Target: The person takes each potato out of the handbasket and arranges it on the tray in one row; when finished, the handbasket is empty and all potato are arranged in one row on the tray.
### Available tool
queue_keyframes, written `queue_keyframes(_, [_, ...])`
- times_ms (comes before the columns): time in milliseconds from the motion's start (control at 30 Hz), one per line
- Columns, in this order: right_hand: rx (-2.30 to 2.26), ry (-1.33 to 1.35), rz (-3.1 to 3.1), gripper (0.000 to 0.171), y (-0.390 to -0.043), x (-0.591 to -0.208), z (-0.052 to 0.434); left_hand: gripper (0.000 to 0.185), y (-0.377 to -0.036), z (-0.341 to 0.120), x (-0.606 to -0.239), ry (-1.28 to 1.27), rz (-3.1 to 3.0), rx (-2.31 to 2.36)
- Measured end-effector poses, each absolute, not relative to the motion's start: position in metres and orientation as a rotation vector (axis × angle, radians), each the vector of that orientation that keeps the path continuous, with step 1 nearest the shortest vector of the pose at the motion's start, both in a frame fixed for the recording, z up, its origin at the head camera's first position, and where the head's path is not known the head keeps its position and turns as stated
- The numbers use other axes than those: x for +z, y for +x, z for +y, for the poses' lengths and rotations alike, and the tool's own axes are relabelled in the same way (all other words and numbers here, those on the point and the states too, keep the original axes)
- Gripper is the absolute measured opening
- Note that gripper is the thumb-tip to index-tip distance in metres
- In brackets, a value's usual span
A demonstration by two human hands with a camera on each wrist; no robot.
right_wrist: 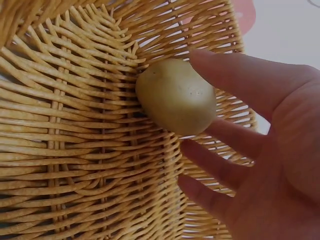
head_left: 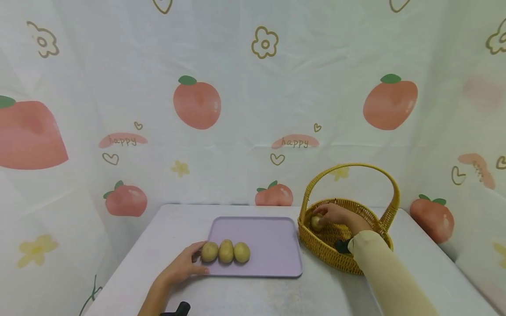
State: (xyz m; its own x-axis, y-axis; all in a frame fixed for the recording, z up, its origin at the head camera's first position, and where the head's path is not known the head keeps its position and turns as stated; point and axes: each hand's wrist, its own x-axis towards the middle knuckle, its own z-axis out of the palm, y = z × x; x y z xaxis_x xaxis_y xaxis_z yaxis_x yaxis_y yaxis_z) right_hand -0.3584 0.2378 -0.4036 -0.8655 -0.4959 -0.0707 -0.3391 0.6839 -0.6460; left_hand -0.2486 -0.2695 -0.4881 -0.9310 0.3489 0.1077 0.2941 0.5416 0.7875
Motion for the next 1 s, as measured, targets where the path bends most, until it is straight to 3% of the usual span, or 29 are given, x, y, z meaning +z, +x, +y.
queue_keyframes(400, [-0.831, -0.602, 2.546, 0.050, -0.359, -0.398, 0.236, 0.089, -0.246, -0.268, -0.485, 0.528, 2.716, 1.350])
queue_keyframes(1000, [-0.805, -0.507, 2.513, 0.040, -0.357, -0.400, 0.227, 0.086, -0.242, -0.267, -0.482, 0.580, 2.712, 1.374])
